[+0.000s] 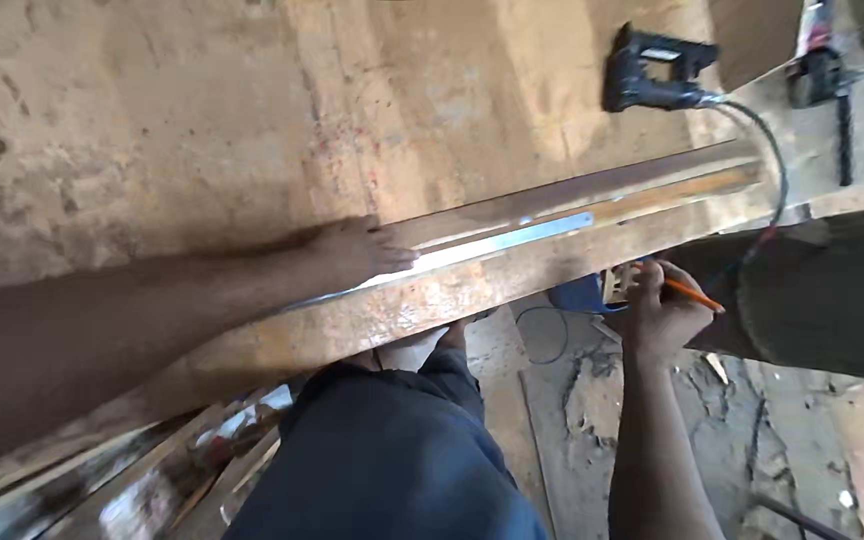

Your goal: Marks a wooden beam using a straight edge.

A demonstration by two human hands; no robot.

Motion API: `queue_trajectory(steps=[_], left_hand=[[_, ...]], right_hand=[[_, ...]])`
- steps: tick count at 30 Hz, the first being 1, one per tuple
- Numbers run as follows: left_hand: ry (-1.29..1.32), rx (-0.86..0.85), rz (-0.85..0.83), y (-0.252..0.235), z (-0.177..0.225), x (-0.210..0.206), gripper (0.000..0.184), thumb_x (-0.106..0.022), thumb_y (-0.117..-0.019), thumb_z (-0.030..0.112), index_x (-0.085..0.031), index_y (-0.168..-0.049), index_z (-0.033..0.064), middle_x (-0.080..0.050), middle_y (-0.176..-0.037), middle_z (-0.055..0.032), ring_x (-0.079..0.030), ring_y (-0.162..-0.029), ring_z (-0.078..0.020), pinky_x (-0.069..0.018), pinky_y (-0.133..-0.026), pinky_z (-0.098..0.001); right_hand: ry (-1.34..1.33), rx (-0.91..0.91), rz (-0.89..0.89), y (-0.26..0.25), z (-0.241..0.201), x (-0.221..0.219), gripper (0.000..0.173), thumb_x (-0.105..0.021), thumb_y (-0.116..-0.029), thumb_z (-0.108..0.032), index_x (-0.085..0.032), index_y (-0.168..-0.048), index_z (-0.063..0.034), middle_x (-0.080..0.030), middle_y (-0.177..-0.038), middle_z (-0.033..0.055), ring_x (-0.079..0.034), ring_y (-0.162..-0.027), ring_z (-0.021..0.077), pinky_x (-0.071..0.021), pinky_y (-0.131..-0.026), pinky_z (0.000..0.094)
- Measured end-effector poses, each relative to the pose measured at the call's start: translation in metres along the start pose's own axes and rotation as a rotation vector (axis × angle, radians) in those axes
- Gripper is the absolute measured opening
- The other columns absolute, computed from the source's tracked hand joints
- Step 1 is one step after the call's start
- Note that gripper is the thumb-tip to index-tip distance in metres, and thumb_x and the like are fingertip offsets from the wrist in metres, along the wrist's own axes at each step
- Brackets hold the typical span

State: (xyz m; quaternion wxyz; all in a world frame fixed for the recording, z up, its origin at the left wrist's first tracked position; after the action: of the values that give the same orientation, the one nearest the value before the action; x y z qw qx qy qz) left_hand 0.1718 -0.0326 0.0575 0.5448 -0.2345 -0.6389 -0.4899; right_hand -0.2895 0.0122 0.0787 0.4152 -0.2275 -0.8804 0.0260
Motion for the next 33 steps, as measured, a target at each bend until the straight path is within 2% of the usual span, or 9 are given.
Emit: queue_trajectory(steps=[2,4,5,9,12,18,22,26,33], left_hand=[[0.116,0.093,-0.017,0.0,0.009,0.005,0.075,-0.067,-0.093,0.008,-0.039,-0.159,0.0286,-0.035,-0.167,0.0069,-0.037,-0.15,-0.0334,-0.0354,-0.118,-0.0552],[0.208,0.201,0.016,-0.005,0.024,-0.001,0.096,-0.088,-0.0764,0.033,-0.039,-0.159,0.0269,-0.034,-0.167,0.0066,-0.038,-0.148,-0.0329,-0.038,-0.115,-0.0558],[0.254,0.251,0.072,-0.005,0.033,-0.008,0.093,-0.088,-0.0772,0.037,-0.043,-0.157,0.0256,-0.035,-0.166,0.0054,-0.039,-0.146,-0.0332,-0.0401,-0.113,-0.0567],[0.311,0.396,0.437,0.004,0.059,-0.046,0.05,-0.062,-0.0957,0.005,-0.062,-0.142,0.0221,-0.052,-0.153,-0.0013,-0.053,-0.134,-0.0306,-0.0466,-0.107,-0.0548],[0.347,0.497,0.535,0.004,0.066,-0.049,0.041,-0.055,-0.0999,0.006,-0.065,-0.138,0.0169,-0.062,-0.142,-0.0046,-0.06,-0.125,-0.0319,-0.0484,-0.105,-0.0541],[0.776,0.705,0.466,0.013,0.046,-0.008,0.036,-0.056,-0.1026,0.011,-0.066,-0.136,0.0146,-0.07,-0.127,-0.0144,-0.069,-0.111,-0.0336,-0.0543,-0.097,-0.0582],[0.991,0.703,0.559,0.0,0.025,0.02,0.036,-0.057,-0.0947,0.014,-0.07,-0.128,0.0095,-0.074,-0.112,-0.0094,-0.071,-0.088,-0.0177,-0.0602,-0.077,-0.0416],[1.234,0.593,0.577,-0.06,0.031,0.062,0.034,-0.067,-0.0952,0.015,-0.068,-0.127,0.0042,-0.075,-0.103,-0.0034,-0.07,-0.081,-0.0077,-0.0601,-0.071,-0.0273],[1.532,0.532,0.534,-0.256,0.054,0.159,0.034,-0.063,-0.0988,0.016,-0.068,-0.131,0.0059,-0.074,-0.106,-0.0049,-0.067,-0.077,-0.0137,-0.0564,-0.065,-0.0287]], right_hand=[[-0.066,-0.04,0.059,0.016,0.004,0.028,0.032,-0.054,-0.1072,-0.025,-0.066,-0.122,0.0013,-0.071,-0.101,0.0131,-0.07,-0.081,0.0183,-0.0615,-0.075,0.0397],[-0.069,-0.069,-0.005,0.047,0.012,0.034,0.032,-0.051,-0.1077,-0.021,-0.064,-0.129,0.0004,-0.071,-0.106,0.0141,-0.071,-0.084,0.0206,-0.0627,-0.076,0.0427],[-0.054,-0.107,-0.052,0.066,0.019,0.031,0.033,-0.05,-0.1084,-0.022,-0.061,-0.132,-0.0018,-0.071,-0.108,0.0138,-0.072,-0.085,0.0215,-0.0633,-0.076,0.0436],[-0.169,-0.305,-0.049,0.14,0.036,0.008,0.029,-0.052,-0.1067,-0.015,-0.064,-0.128,0.0008,-0.073,-0.097,0.0128,-0.071,-0.072,0.0209,-0.063,-0.066,0.0415],[-0.266,-0.413,-0.024,0.168,0.041,0.005,0.027,-0.052,-0.1052,-0.012,-0.067,-0.122,0.0015,-0.074,-0.092,0.0105,-0.07,-0.067,0.0181,-0.0617,-0.064,0.037],[-0.326,-0.434,0.033,0.129,0.06,0.017,0.025,-0.051,-0.1064,-0.012,-0.069,-0.119,-0.0009,-0.074,-0.088,0.0081,-0.07,-0.066,0.016,-0.062,-0.064,0.0342],[-0.401,-0.369,0.08,0.087,0.072,0.017,0.023,-0.054,-0.1057,-0.012,-0.071,-0.119,-0.0039,-0.075,-0.088,0.0069,-0.071,-0.068,0.0167,-0.0633,-0.065,0.0345],[-0.479,-0.39,0.072,0.059,0.091,0.014,0.025,-0.053,-0.1055,-0.011,-0.071,-0.12,-0.0031,-0.075,-0.092,0.008,-0.071,-0.071,0.018,-0.0628,-0.067,0.0351],[-0.592,-0.513,0.146,0.042,0.171,0.024,0.028,-0.051,-0.1064,-0.013,-0.069,-0.124,-0.0001,-0.074,-0.092,0.011,-0.07,-0.07,0.0198,-0.0616,-0.063,0.0354]])
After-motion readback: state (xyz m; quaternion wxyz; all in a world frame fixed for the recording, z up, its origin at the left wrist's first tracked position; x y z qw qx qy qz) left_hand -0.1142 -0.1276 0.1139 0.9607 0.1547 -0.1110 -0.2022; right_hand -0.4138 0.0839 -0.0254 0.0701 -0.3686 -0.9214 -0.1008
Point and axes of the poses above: each hand's wrist, its own y-axis away from the middle knuckle, its own x-axis out of the back of the hand, z = x × y, the point moved 3 cm from there along -y, towards the middle knuckle
